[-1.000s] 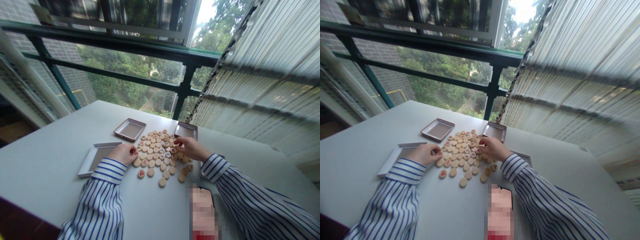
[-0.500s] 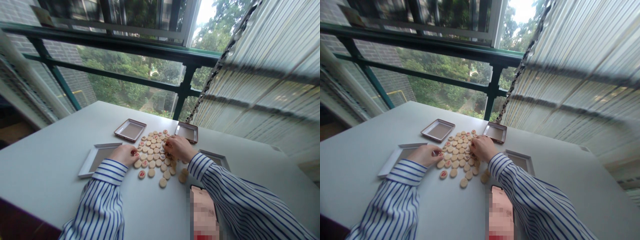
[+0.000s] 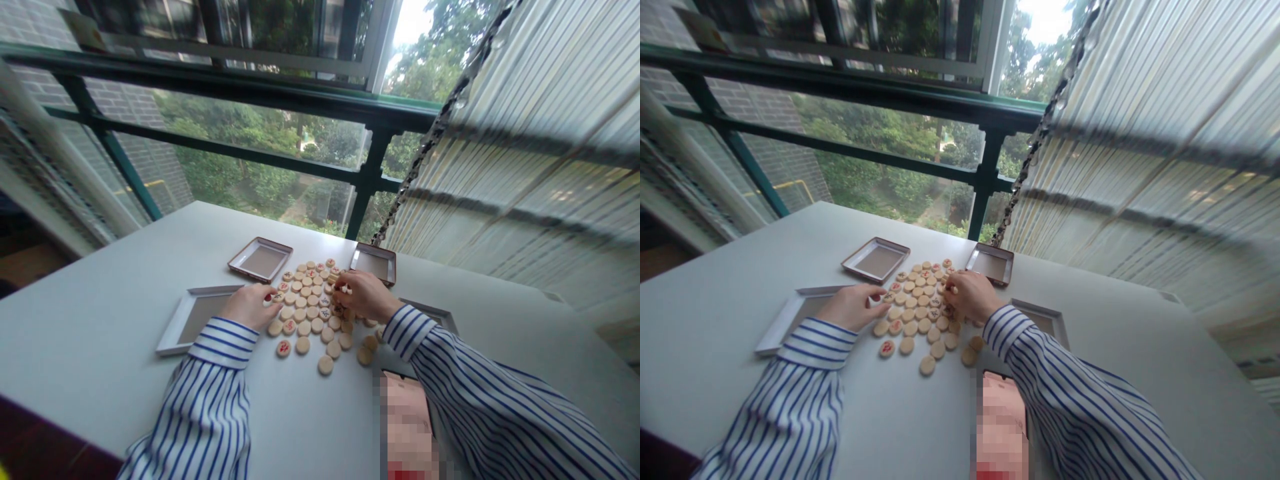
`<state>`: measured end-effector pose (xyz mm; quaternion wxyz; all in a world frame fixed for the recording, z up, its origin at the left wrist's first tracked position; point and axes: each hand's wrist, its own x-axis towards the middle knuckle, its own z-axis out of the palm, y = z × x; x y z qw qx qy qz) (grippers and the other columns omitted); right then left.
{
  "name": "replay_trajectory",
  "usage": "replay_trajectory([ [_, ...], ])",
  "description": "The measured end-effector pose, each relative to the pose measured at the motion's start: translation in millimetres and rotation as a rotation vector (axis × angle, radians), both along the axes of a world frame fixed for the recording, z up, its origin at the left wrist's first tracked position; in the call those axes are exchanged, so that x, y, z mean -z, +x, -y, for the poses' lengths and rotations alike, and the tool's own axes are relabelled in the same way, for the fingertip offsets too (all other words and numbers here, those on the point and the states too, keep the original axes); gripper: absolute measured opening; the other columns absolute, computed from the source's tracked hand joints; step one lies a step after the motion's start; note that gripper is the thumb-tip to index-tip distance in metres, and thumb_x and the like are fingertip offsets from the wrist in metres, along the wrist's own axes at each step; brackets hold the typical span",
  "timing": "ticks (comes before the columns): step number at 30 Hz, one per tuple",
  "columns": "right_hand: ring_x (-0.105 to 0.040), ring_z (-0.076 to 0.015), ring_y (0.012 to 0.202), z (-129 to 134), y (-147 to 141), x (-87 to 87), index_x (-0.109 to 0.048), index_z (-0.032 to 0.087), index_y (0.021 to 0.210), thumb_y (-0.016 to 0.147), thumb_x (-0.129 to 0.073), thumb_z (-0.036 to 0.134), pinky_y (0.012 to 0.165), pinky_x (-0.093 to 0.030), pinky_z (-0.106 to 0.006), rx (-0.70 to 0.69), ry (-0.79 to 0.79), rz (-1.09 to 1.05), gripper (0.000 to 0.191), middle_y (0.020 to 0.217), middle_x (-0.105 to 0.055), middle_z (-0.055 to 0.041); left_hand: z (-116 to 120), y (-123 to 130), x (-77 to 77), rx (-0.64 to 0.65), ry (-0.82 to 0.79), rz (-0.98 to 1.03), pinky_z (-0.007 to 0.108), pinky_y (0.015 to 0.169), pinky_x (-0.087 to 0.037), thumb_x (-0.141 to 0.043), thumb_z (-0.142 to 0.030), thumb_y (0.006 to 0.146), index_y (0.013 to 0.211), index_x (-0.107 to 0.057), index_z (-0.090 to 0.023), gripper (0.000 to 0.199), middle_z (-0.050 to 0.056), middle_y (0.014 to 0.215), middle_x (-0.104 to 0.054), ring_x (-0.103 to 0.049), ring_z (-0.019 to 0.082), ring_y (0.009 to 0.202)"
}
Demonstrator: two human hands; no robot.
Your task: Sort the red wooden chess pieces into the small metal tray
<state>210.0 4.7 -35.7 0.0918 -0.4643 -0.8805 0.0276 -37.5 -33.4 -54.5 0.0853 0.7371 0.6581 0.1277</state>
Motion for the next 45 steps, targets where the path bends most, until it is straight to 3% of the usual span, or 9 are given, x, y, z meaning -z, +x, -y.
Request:
replay_trajectory([
  [8, -0.054, -0.0132, 0.068, -4, 48, -8.1, -0.063, 0.018, 0.085, 0.077, -0.052, 0.031, 0.058, -0.035, -0.022, 0.108, -0.008, -0.066, 0.019, 0.077, -0.063, -0.0044, -2, 14, 3.4, 0.087, 0.215, 0.108, 0.028, 0.066, -0.045, -0.049, -0.034, 0.076, 0.096, -0.064, -0.014, 0.031, 0.007, 0.087, -0.066, -0.06, 0.018, 0.074],
  [14, -0.055, -0.0138, 0.07, 1, 66, -3.0, -0.064, 0.02, 0.085, 0.077, -0.051, 0.029, 0.061, -0.036, -0.023, 0.166, -0.059, 0.0, 0.018, 0.079, -0.064, -0.0034, -4, 28, 9.3, 0.166, 0.347, 0.124, 0.029, 0.07, -0.046, -0.049, -0.031, 0.078, 0.092, -0.064, -0.014, 0.027, 0.008, 0.086, -0.066, -0.06, 0.019, 0.078],
  [21, -0.058, -0.0162, 0.076, 3, 68, 5.0, -0.063, 0.022, 0.087, 0.077, -0.052, 0.032, 0.064, -0.037, -0.024, 0.189, -0.1, 0.114, 0.018, 0.084, -0.066, -0.0032, -4, 33, 10.2, 0.224, 0.353, 0.12, 0.029, 0.068, -0.047, -0.049, -0.027, 0.078, 0.09, -0.064, -0.013, 0.023, 0.008, 0.085, -0.066, -0.059, 0.017, 0.071],
  [27, -0.057, -0.0165, 0.077, 5, 66, 1.7, -0.064, 0.021, 0.088, 0.079, -0.051, 0.03, 0.065, -0.037, -0.024, 0.179, -0.096, 0.114, 0.018, 0.086, -0.066, -0.0044, -3, 34, 11.0, 0.237, 0.35, 0.129, 0.03, 0.068, -0.047, -0.048, -0.027, 0.078, 0.09, -0.064, -0.013, 0.024, 0.009, 0.087, -0.066, -0.059, 0.017, 0.07],
  [32, -0.055, -0.0161, 0.082, 13, 47, -2.1, -0.062, 0.018, 0.089, 0.08, -0.052, 0.032, 0.07, -0.037, -0.026, -0.021, -0.044, -0.063, 0.019, 0.089, -0.064, -0.0059, -3, 35, 11.6, 0.234, 0.339, 0.121, 0.03, 0.07, -0.047, -0.048, -0.028, 0.079, 0.09, -0.064, -0.013, 0.024, 0.008, 0.087, -0.066, -0.059, 0.018, 0.072],
  [36, -0.054, -0.0172, 0.087, 16, 30, 0.6, -0.063, 0.019, 0.089, 0.08, -0.053, 0.032, 0.074, -0.037, -0.027, -0.131, -0.068, -0.066, 0.019, 0.091, -0.064, -0.0067, -4, 35, 12.3, 0.236, 0.34, 0.12, 0.03, 0.07, -0.047, -0.047, -0.028, 0.079, 0.09, -0.063, -0.014, 0.024, 0.008, 0.087, -0.066, -0.059, 0.017, 0.073],
  [45, -0.054, -0.0154, 0.078, 7, 35, 5.5, -0.063, 0.02, 0.084, 0.081, -0.052, 0.033, 0.067, -0.035, -0.025, -0.053, -0.02, -0.042, 0.017, 0.083, -0.064, -0.005, -3, 37, 10.9, 0.223, 0.314, 0.105, 0.03, 0.07, -0.047, -0.048, -0.03, 0.079, 0.09, -0.063, -0.013, 0.025, 0.008, 0.087, -0.066, -0.059, 0.018, 0.075],
])
